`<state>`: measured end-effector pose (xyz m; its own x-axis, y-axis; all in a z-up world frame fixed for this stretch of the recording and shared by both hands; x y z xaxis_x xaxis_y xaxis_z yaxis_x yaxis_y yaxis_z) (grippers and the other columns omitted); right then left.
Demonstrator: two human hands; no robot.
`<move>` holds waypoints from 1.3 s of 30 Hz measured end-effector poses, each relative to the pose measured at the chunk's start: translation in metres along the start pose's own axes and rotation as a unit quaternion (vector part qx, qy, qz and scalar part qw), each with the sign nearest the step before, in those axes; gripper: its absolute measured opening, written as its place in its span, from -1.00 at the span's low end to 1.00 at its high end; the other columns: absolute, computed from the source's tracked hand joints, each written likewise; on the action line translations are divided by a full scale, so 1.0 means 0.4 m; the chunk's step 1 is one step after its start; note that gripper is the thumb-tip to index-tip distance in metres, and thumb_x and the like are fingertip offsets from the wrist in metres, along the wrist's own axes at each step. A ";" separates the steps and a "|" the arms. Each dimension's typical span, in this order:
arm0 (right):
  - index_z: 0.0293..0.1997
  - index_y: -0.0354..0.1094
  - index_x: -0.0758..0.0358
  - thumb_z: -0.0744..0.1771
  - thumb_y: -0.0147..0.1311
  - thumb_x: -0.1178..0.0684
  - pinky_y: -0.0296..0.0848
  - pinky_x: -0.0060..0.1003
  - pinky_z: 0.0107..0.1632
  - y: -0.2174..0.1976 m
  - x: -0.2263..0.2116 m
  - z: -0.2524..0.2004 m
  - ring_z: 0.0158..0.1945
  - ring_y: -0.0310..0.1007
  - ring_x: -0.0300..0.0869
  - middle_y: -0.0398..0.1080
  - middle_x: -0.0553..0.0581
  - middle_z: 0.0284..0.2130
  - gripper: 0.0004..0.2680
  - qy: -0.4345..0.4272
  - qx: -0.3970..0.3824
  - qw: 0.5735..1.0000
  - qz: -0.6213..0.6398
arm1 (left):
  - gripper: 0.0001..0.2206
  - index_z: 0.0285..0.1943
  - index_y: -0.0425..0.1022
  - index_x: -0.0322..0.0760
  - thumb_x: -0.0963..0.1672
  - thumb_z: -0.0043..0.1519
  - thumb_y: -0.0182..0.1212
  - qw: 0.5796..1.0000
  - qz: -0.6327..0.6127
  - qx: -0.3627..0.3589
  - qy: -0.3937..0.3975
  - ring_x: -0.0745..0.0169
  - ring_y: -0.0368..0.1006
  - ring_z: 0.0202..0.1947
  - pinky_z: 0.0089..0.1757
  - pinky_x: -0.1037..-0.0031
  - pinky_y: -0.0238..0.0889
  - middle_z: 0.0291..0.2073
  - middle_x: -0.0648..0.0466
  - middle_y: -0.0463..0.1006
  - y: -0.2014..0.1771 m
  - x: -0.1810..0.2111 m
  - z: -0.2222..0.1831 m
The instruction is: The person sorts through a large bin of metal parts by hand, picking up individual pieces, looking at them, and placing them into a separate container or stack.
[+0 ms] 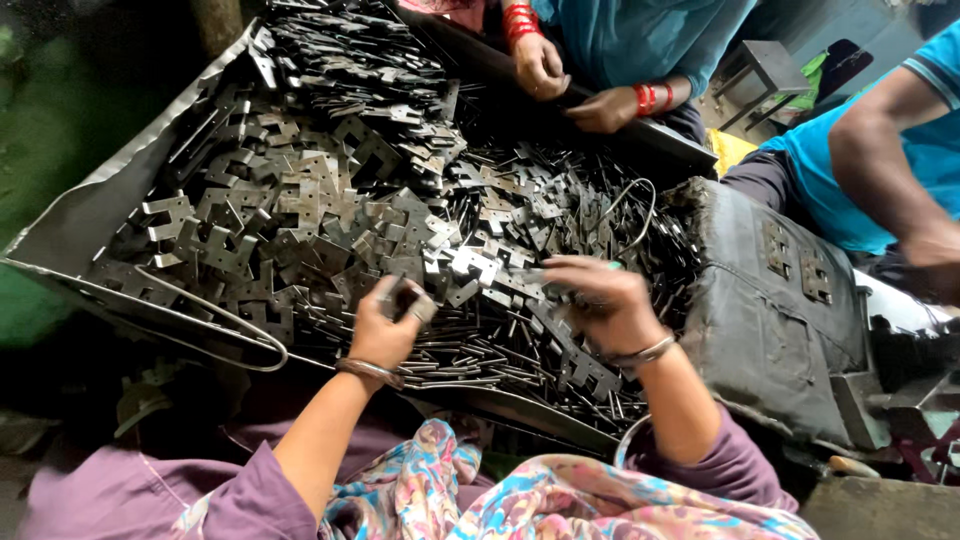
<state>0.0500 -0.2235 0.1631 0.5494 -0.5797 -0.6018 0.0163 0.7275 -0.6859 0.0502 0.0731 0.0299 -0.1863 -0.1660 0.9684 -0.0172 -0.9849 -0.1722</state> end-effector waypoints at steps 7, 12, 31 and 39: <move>0.03 0.53 0.20 0.17 0.42 0.06 0.37 -0.03 0.28 0.145 0.084 -0.132 0.28 0.38 0.11 0.48 0.21 0.12 -0.65 0.080 -0.210 0.971 -0.084 | -0.81 -0.03 0.47 -0.37 -0.28 0.25 -0.02 0.732 -0.593 0.178 -0.285 0.11 0.55 -0.21 -0.11 0.31 0.48 -0.24 -0.02 0.59 -0.048 -0.122 -0.006; 0.21 0.42 0.06 0.24 0.28 0.01 0.48 -0.13 0.29 0.178 0.072 -0.127 0.26 0.47 0.01 0.44 0.15 0.21 -0.61 0.222 -0.065 0.968 -0.093 | -0.68 -0.01 0.46 -0.45 -0.38 0.12 -0.12 0.754 -0.592 0.128 -0.253 0.10 0.56 -0.11 -0.05 0.38 0.47 -0.13 -0.08 0.60 -0.024 -0.123 -0.025; -0.02 0.40 0.24 0.14 0.29 0.17 0.41 -0.06 0.21 0.381 0.038 -0.166 0.23 0.39 0.11 0.44 0.20 0.01 -0.67 0.131 -0.205 0.941 -0.237 | -0.72 0.13 0.46 -0.48 -0.33 0.25 0.02 0.761 -0.596 0.045 -0.252 0.01 0.53 -0.07 -0.06 0.26 0.43 -0.12 -0.10 0.58 -0.066 -0.093 -0.100; -0.02 0.53 0.25 0.24 0.21 0.36 0.51 -0.16 0.11 0.204 0.094 -0.148 0.03 0.52 -0.02 0.55 0.18 -0.09 -0.74 0.233 -0.158 0.942 0.183 | -0.62 0.22 0.39 -0.43 -0.17 0.30 -0.22 0.652 -0.687 -0.084 -0.310 -0.22 0.56 0.00 0.00 -0.01 0.44 0.00 -0.20 0.59 0.031 -0.069 -0.145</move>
Point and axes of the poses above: each hand's wrist, its own z-axis towards the middle knuckle, its own y-axis out of the palm, x = y × z, the point moved 4 cm from there along z, towards the middle knuckle
